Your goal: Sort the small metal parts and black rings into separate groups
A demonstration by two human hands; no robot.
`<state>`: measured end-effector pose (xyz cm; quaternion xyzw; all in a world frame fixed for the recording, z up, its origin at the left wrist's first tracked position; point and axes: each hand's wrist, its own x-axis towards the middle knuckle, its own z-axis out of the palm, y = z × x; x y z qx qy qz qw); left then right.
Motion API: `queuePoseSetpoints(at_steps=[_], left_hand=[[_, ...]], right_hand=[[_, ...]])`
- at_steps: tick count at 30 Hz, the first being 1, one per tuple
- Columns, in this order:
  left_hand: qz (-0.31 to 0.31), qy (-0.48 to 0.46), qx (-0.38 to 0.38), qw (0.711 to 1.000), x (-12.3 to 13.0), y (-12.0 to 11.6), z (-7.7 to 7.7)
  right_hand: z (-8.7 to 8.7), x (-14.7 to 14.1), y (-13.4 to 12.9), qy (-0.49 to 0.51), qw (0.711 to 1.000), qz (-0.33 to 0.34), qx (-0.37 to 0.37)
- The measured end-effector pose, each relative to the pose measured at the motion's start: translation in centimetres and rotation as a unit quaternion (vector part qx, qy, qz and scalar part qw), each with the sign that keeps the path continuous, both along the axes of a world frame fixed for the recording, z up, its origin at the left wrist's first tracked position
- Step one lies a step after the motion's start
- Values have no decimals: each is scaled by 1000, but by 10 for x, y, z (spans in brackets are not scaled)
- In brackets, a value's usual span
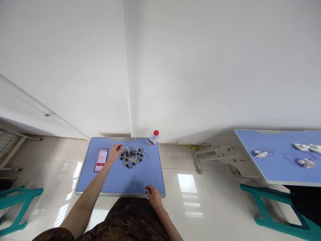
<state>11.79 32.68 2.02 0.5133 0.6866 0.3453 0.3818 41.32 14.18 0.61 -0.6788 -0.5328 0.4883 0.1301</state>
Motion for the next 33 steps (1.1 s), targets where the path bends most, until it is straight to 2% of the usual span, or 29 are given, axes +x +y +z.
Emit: queuePoseSetpoints(at_steps=[3,6,9,12,15,19,22,24,28,31,33], left_hand=[[-28,13,3,1000,-13,-56,-7],[-44,26,-37,998,-12,-106,-22],[-40,39,-68,996,-4,-129,-35],[-47,59,-94,993,0,-128,-42],[-64,65,-97,991,-3,-124,-45],[-62,61,-91,992,-11,-127,-48],[-67,71,-109,989,-13,-130,-48],[-78,91,-107,987,-11,-130,-47],[-115,163,-111,973,-6,-123,-41],[-141,185,-108,967,-8,-119,-39],[-152,165,-96,970,-13,-119,-40]], right_hand=[[0,-17,9,10,1000,13,6],[1,-38,18,11,999,42,4],[2,-64,25,13,996,88,3],[3,-86,31,13,993,118,5],[3,-95,37,3,995,94,31],[2,-95,50,19,998,-33,51],[6,-97,62,74,988,-124,51],[11,-102,68,139,974,-177,33],[25,-114,70,269,919,-288,-18],[31,-118,65,289,901,-320,-36],[32,-118,60,254,917,-308,-19]])
